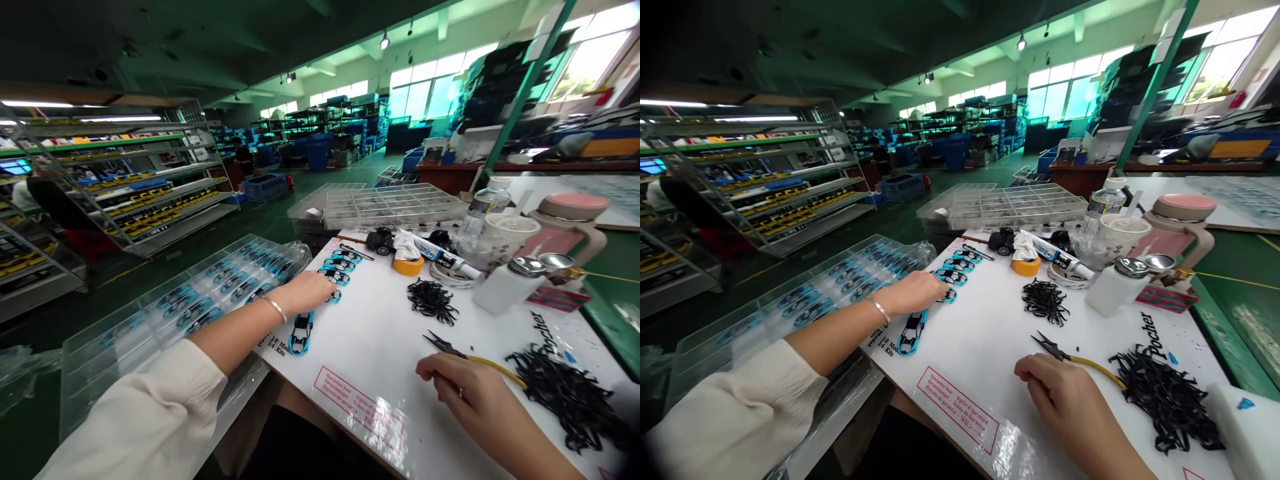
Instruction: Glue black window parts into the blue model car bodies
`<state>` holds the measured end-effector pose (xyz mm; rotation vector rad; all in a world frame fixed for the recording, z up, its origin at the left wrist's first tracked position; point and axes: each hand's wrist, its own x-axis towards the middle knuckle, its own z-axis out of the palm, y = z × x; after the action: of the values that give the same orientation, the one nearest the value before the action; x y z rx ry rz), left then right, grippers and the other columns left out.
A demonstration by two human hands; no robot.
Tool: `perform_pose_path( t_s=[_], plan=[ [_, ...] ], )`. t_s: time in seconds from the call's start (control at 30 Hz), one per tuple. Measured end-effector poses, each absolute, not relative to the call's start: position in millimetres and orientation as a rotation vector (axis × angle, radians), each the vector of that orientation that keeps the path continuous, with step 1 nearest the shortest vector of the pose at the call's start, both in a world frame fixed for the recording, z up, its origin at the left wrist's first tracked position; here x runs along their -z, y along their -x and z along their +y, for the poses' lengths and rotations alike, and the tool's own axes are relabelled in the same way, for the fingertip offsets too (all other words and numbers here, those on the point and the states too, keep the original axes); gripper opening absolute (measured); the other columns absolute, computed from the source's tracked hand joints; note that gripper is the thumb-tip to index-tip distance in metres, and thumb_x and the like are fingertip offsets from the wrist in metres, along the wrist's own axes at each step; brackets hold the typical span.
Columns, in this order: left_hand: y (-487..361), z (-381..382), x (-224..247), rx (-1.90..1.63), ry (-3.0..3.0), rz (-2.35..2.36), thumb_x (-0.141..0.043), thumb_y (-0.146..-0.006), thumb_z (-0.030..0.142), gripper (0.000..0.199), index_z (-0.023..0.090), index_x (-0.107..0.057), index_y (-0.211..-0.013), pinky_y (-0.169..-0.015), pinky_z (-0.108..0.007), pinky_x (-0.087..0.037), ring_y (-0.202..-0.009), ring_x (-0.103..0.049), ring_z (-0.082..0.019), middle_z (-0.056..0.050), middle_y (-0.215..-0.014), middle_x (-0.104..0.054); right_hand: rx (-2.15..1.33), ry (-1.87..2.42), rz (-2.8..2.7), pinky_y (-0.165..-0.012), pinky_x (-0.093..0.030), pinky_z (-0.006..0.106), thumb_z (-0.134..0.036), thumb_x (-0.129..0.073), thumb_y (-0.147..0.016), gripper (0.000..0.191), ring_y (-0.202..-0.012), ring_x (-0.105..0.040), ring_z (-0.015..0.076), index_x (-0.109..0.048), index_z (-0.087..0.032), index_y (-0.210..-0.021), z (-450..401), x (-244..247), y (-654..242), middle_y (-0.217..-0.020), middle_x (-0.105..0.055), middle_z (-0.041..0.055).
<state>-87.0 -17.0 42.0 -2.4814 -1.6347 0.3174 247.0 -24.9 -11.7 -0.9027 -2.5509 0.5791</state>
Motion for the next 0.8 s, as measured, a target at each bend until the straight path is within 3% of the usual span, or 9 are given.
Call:
perform_pose_path(
  t_s=[0.07, 0.17, 0.27, 0.4, 0.5, 0.8],
  plan=[
    [98.1, -32.1, -50.9, -0.31, 2.539, -1.619, -0.055, -0.086, 0.01, 0.019, 0.018, -0.07, -0.095, -0.069, -0.028, -0.048, -0.084, -0.069, -0.022, -0.009, -0.09, -0.072, -0.599, 0.902, -2.556, -0.063, -0.048, 0.025, -0.013, -0.036, -0.087, 0.03, -0.071, -0.064, 0.0141, -0.065, -0.022, -0.089, -25.5, 10.1, -247.1, -0.083, -0.068, 0.0007],
    [117.1, -59.5, -56.8, -0.335, 2.763, -1.51, -0.067, -0.075, 0.006, 0.043, 0.032, -0.068, -0.11, -0.081, -0.023, -0.048, -0.106, -0.065, -0.019, 0.001, -0.121, -0.067, -0.621, 0.899, -2.571, -0.064, -0.049, 0.026, -0.013, -0.036, -0.088, 0.031, -0.073, -0.065, 0.0148, -0.065, -0.022, -0.09, -26.2, 9.0, -246.8, -0.085, -0.068, 0.0011],
    [129.6, -77.8, -50.9, -0.233, 2.903, -1.527, -0.068, -0.077, 0.006, 0.048, 0.033, -0.066, -0.115, -0.093, -0.025, -0.045, -0.121, -0.057, -0.022, 0.0, -0.137, -0.056, -0.631, 0.892, -2.583, -0.065, -0.05, 0.026, -0.013, -0.036, -0.089, 0.032, -0.074, -0.066, 0.0151, -0.066, -0.023, -0.092, -26.4, 10.5, -245.5, -0.088, -0.069, 0.0016],
    [135.2, -77.0, -34.9, -0.043, 2.817, -1.722, -0.068, -0.085, 0.025, 0.025, 0.031, -0.069, -0.11, -0.09, -0.025, -0.045, -0.112, -0.061, -0.021, -0.001, -0.123, -0.064, -0.628, 0.907, -2.609, -0.065, -0.051, 0.025, -0.016, -0.036, -0.089, 0.031, -0.074, -0.066, 0.0148, -0.066, -0.024, -0.092, -27.3, 11.3, -244.1, -0.087, -0.069, 0.0004],
    [136.6, -67.2, -23.1, 0.055, 2.72, -1.818, -0.07, -0.084, 0.037, 0.029, 0.028, -0.069, -0.112, -0.084, -0.025, -0.047, -0.106, -0.063, -0.021, -0.003, -0.117, -0.067, -0.602, 0.945, -2.577, -0.063, -0.05, 0.025, -0.018, -0.035, -0.089, 0.031, -0.071, -0.066, 0.015, -0.065, -0.023, -0.088, -27.8, 8.7, -243.3, -0.082, -0.068, 0.0005],
    [132.1, -39.9, 9.3, 0.412, 2.452, -1.937, -0.066, -0.087, 0.036, 0.032, 0.02, -0.067, -0.115, -0.094, -0.032, -0.049, -0.109, -0.063, -0.022, -0.008, -0.118, -0.065, -0.443, 0.838, -2.533, -0.058, -0.053, 0.021, -0.026, -0.041, -0.092, 0.027, -0.066, -0.066, 0.0135, -0.068, -0.026, -0.091, -15.4, 40.9, -260.4, -0.081, -0.069, -0.0007]
  ],
)
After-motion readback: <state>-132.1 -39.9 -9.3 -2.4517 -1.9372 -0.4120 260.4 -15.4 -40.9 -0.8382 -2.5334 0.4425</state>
